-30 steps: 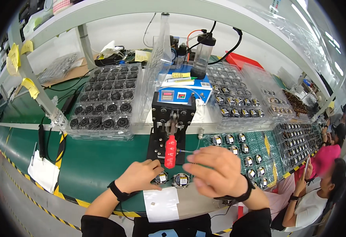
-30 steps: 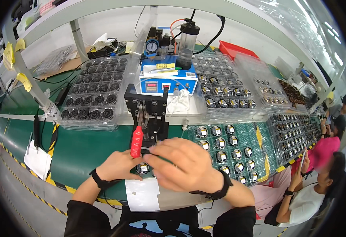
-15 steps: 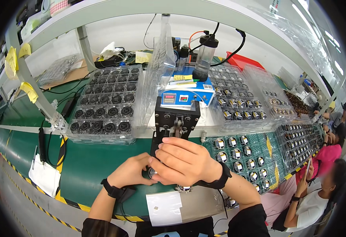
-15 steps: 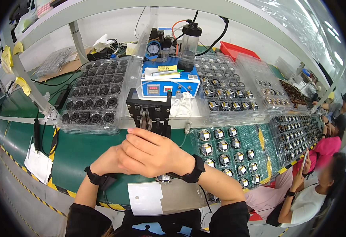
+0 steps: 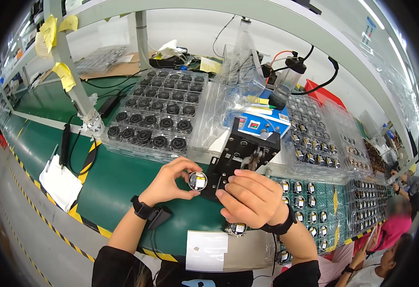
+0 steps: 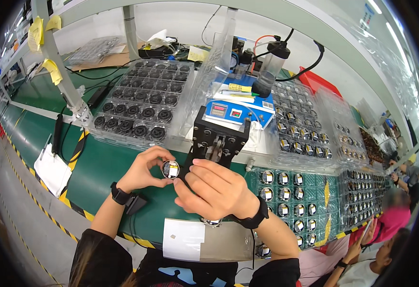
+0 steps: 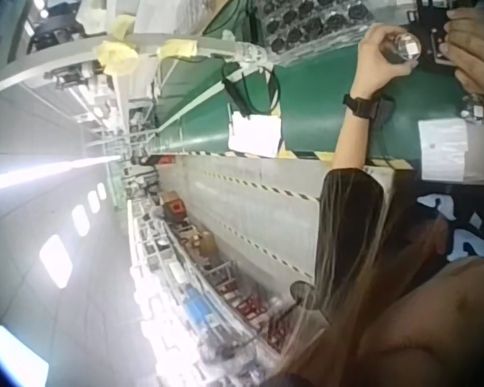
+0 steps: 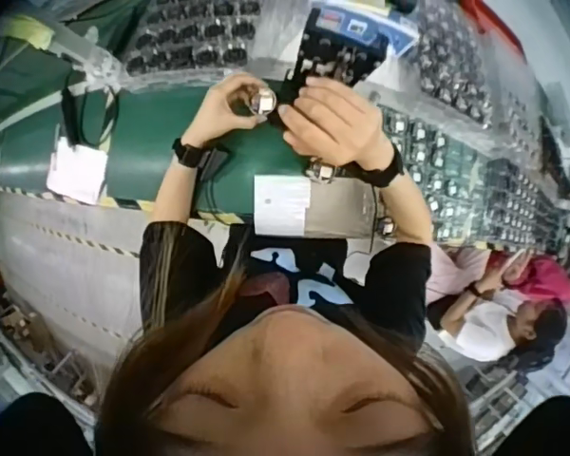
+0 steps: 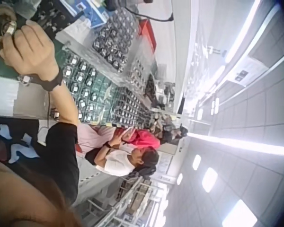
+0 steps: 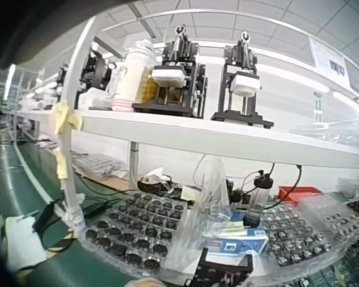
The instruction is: Assembling and inspecting small electronic components at a manual workstation using a press tool and tweezers.
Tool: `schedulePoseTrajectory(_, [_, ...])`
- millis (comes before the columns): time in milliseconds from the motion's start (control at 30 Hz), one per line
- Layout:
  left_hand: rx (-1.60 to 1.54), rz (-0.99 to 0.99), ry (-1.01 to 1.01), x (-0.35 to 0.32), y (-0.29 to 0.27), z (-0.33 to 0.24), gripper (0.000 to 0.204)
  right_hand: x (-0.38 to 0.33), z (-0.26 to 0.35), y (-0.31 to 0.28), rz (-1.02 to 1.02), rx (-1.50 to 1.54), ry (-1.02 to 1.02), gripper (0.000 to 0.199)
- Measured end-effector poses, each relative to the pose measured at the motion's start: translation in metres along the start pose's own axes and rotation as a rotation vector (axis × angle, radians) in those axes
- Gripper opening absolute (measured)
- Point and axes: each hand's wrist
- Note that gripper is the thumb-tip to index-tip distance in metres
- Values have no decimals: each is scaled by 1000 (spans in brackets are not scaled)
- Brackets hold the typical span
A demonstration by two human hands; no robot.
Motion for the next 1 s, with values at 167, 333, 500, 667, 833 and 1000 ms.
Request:
schedulePoseTrajectory(167, [-10, 10, -28, 1, -3, -3, 47, 0, -1, -1, 2, -22, -5, 20])
schedulePoseTrajectory(333, [69, 7, 28, 2, -1, -3, 48, 2, 1, 0, -2, -43, 7, 20])
schedulePoseTrajectory(500, [81, 30, 4, 1, 1, 1, 48, 6, 3, 2, -13, -59, -9, 19])
schedulePoseTrajectory(667, [52, 9, -55, 0, 5, 3, 43, 5, 3, 3, -23, -56, -4, 18])
schedulePoseTrajectory(833, [17, 29, -30, 0, 6, 10, 32, 4, 4, 5, -30, -47, 5, 15])
schedulePoseTrajectory(1000, [87, 56, 43, 1, 5, 9, 25, 4, 4, 8, -77, -37, 20, 9])
Point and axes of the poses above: each hand's wrist, its own x-axis towards the middle knuckle, its own y-axis out of the palm, z = x × y, and after that the axes turned 9 degrees about -z, right-handed
